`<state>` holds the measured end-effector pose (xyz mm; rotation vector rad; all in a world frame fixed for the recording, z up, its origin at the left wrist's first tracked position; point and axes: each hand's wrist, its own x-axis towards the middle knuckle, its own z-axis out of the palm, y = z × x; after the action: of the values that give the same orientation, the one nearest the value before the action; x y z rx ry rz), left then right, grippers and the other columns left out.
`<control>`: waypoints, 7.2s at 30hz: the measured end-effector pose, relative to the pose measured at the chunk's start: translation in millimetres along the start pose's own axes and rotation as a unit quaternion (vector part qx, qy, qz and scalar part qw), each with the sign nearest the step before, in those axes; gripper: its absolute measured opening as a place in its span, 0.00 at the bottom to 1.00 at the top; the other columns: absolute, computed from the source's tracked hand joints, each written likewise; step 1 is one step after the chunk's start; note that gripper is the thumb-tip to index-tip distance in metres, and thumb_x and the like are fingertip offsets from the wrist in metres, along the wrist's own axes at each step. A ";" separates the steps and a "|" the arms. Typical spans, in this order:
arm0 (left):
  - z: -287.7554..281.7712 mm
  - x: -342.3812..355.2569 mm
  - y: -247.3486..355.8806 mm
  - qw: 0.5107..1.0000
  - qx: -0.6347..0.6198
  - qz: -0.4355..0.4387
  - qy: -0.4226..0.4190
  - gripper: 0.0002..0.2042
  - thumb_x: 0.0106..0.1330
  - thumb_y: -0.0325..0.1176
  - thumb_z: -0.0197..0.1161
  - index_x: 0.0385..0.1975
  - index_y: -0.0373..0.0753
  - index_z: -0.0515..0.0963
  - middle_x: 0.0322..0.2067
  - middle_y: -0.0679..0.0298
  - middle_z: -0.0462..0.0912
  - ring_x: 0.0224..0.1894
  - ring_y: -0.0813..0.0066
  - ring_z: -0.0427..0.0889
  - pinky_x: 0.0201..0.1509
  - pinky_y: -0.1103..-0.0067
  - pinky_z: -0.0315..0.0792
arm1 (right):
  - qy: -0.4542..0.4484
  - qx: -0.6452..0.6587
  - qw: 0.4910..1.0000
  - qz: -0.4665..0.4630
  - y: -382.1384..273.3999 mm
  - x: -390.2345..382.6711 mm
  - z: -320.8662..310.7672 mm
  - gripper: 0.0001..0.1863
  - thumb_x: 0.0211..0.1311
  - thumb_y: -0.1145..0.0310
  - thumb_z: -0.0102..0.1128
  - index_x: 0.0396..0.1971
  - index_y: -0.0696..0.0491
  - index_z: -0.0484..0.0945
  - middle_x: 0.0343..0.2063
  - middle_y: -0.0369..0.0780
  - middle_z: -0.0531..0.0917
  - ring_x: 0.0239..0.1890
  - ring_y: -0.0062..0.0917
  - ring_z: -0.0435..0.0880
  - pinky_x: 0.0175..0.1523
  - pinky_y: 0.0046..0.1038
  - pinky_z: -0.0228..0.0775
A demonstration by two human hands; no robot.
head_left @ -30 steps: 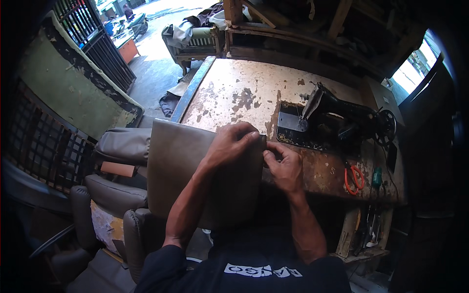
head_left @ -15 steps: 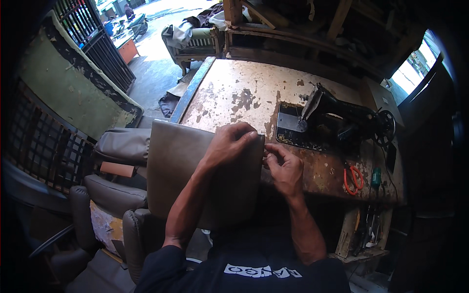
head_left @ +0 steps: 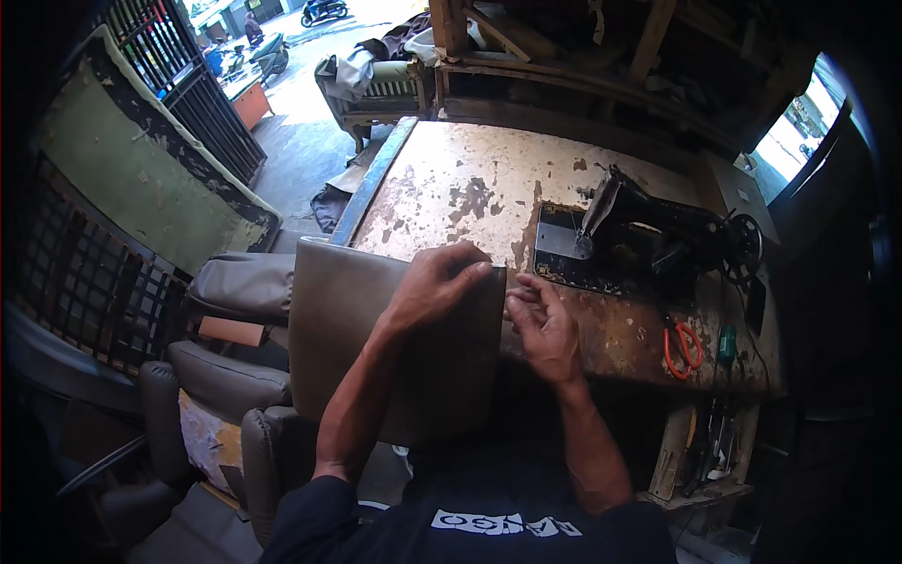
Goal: The person sews the edge of a fabric cushion cover using a sewing machine, periodically aligning the material and trimming thread with shears.
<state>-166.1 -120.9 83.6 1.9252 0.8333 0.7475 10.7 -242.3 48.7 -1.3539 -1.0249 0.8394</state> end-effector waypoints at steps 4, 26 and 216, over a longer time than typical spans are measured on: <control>-14.6 -5.6 19.1 0.998 0.057 0.013 0.006 0.12 0.72 0.37 0.66 0.43 0.34 0.86 0.37 0.53 0.88 0.43 0.62 0.88 0.49 0.69 0.79 | -0.111 -0.042 0.993 -0.002 18.5 -10.0 6.1 0.21 0.74 0.56 0.64 0.48 0.62 0.85 0.40 0.51 0.90 0.44 0.32 0.91 0.48 0.32 0.81; -139.1 44.1 23.9 0.989 -0.057 -0.021 0.132 0.15 0.78 0.42 0.64 0.35 0.36 0.83 0.21 0.75 0.72 0.19 0.89 0.65 0.22 0.85 0.58 | -0.085 -0.025 0.995 -0.039 11.4 -40.0 3.6 0.19 0.71 0.59 0.69 0.47 0.63 0.86 0.34 0.50 0.91 0.39 0.28 0.92 0.45 0.30 0.80; 145.7 95.7 -34.1 0.898 0.387 0.142 -0.154 0.29 0.74 0.41 0.54 0.74 0.42 0.66 0.75 0.56 0.66 0.78 0.55 0.61 0.82 0.55 0.50 | 0.050 -0.050 0.989 0.130 46.7 -91.7 -43.1 0.31 0.78 0.67 0.57 0.73 0.64 0.61 0.46 0.62 0.84 0.47 0.50 0.90 0.46 0.38 0.82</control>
<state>-6.8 -102.8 7.3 2.8328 0.7066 0.2479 22.3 -340.0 -3.9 -1.6245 -0.8316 0.9105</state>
